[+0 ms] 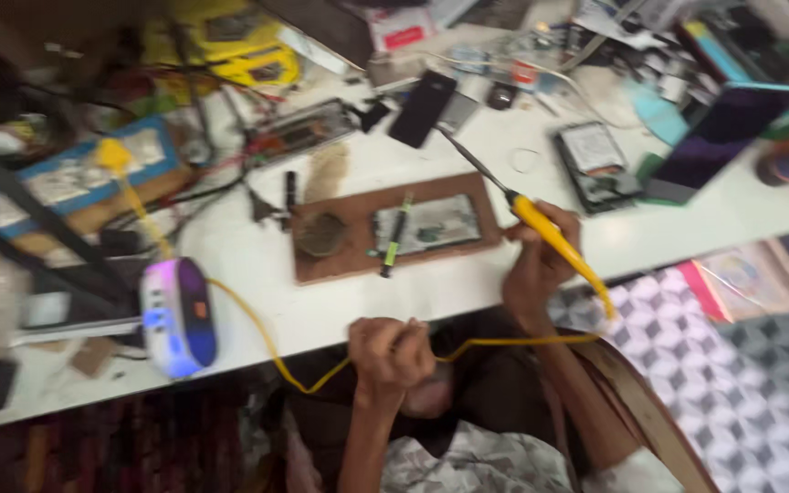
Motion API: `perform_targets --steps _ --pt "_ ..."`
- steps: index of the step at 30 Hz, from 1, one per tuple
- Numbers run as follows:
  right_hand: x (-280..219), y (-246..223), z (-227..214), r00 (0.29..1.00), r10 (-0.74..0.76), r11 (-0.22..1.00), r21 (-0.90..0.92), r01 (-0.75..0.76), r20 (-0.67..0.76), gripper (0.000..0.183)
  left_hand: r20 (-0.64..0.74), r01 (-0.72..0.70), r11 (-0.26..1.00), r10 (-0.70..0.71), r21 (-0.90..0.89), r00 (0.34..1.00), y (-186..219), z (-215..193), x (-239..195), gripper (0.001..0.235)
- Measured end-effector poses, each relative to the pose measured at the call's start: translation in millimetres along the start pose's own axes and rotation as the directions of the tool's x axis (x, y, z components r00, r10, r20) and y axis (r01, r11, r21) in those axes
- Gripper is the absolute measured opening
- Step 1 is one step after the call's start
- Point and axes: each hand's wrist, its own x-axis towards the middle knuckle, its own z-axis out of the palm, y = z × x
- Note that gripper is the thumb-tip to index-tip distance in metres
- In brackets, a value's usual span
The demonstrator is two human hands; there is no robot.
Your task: The person uses a soldering iron and tweezers to work on a small circuit board placed on a wooden board. They repeatedly apply heat to specific points on the board while manipulating components with tweezers.
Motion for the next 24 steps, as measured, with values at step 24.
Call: perform_targets --steps 24 --pt "-16.7 -33.2 64.1 0.813 -0.131 0.979 -0.054 0.195 0.568 0.025 -0.13 0.022 0.99 -0.041 -0.141 0.991 -34.0 32.4 -36.0 0.063"
